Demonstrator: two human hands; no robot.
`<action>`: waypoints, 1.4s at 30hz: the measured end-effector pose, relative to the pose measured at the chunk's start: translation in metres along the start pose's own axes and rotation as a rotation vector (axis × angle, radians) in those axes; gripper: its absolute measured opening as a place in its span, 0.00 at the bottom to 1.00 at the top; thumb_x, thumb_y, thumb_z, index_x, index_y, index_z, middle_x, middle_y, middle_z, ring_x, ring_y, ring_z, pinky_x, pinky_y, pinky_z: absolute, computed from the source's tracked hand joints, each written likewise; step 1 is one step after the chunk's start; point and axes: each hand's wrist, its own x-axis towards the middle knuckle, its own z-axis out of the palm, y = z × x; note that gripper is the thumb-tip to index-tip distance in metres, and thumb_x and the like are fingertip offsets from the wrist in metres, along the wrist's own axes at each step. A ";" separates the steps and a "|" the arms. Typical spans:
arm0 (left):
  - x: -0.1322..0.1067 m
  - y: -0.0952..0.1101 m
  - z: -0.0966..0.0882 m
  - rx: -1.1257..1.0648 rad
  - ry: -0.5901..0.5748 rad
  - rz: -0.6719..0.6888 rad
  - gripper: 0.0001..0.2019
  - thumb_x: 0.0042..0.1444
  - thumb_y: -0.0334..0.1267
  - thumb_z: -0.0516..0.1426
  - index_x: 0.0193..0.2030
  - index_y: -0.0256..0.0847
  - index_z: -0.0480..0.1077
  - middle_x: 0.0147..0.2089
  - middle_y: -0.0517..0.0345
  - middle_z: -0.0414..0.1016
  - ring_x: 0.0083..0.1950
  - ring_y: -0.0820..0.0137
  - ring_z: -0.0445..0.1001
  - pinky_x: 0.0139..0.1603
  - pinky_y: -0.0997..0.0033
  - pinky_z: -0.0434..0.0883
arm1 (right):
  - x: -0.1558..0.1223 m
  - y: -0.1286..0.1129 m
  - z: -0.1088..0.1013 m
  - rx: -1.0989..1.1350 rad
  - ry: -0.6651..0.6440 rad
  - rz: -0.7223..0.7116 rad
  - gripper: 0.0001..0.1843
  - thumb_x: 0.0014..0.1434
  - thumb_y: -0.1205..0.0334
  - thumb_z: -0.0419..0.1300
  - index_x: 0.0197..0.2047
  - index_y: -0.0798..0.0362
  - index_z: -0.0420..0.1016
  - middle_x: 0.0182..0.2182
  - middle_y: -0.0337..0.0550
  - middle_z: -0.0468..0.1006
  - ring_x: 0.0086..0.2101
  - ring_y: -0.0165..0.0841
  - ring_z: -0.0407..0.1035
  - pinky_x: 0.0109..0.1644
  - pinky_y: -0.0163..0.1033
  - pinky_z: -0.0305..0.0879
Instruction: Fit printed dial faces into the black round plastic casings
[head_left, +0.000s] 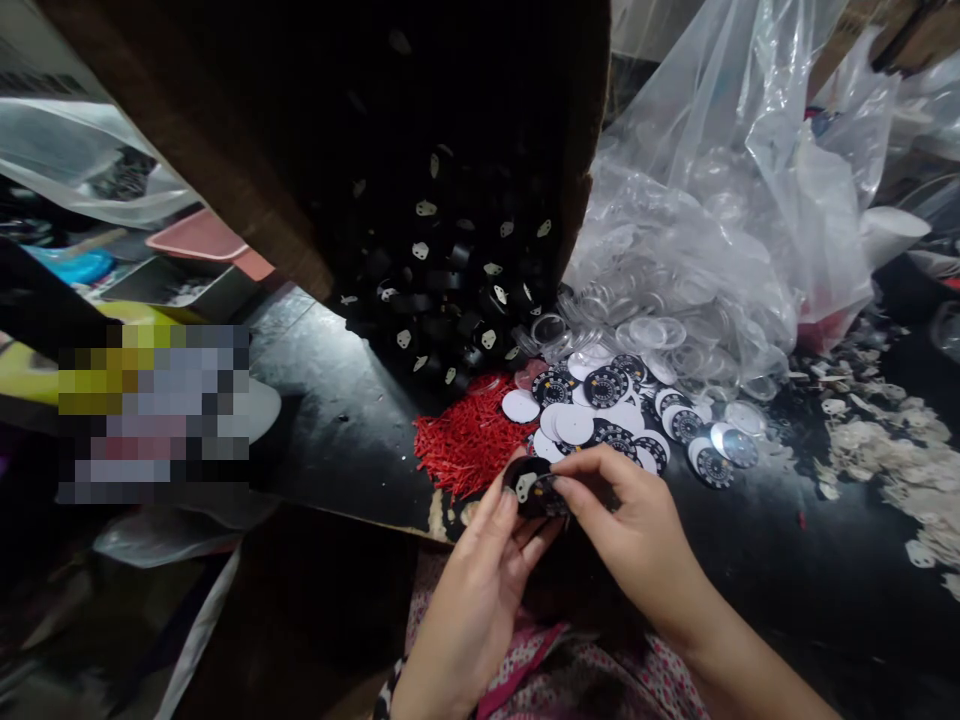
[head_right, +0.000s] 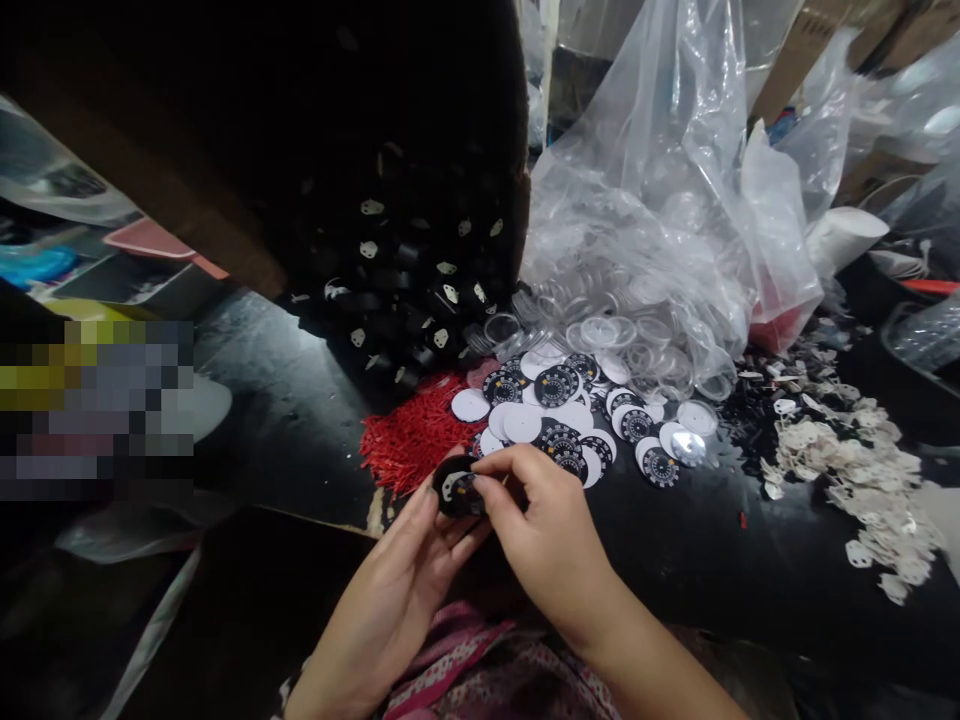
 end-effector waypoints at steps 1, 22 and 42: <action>-0.001 -0.001 0.002 0.013 0.006 0.001 0.19 0.59 0.43 0.60 0.58 0.48 0.71 0.62 0.53 0.73 0.63 0.58 0.69 0.62 0.58 0.70 | 0.000 -0.002 0.002 0.000 0.010 -0.016 0.03 0.62 0.65 0.58 0.39 0.49 0.73 0.33 0.36 0.78 0.34 0.30 0.71 0.38 0.34 0.65; 0.005 -0.005 -0.016 0.649 -0.104 0.158 0.16 0.57 0.36 0.59 0.53 0.45 0.70 0.55 0.57 0.77 0.58 0.64 0.74 0.59 0.67 0.70 | -0.007 0.010 -0.001 0.098 -0.224 0.114 0.08 0.61 0.67 0.54 0.44 0.49 0.68 0.36 0.39 0.76 0.36 0.32 0.72 0.39 0.38 0.68; 0.005 -0.007 -0.019 1.137 -0.093 0.396 0.18 0.63 0.36 0.51 0.59 0.48 0.65 0.59 0.54 0.75 0.59 0.66 0.72 0.62 0.61 0.66 | -0.019 0.011 0.023 -0.418 0.066 -0.342 0.05 0.62 0.70 0.55 0.34 0.55 0.70 0.30 0.43 0.72 0.33 0.36 0.66 0.40 0.42 0.57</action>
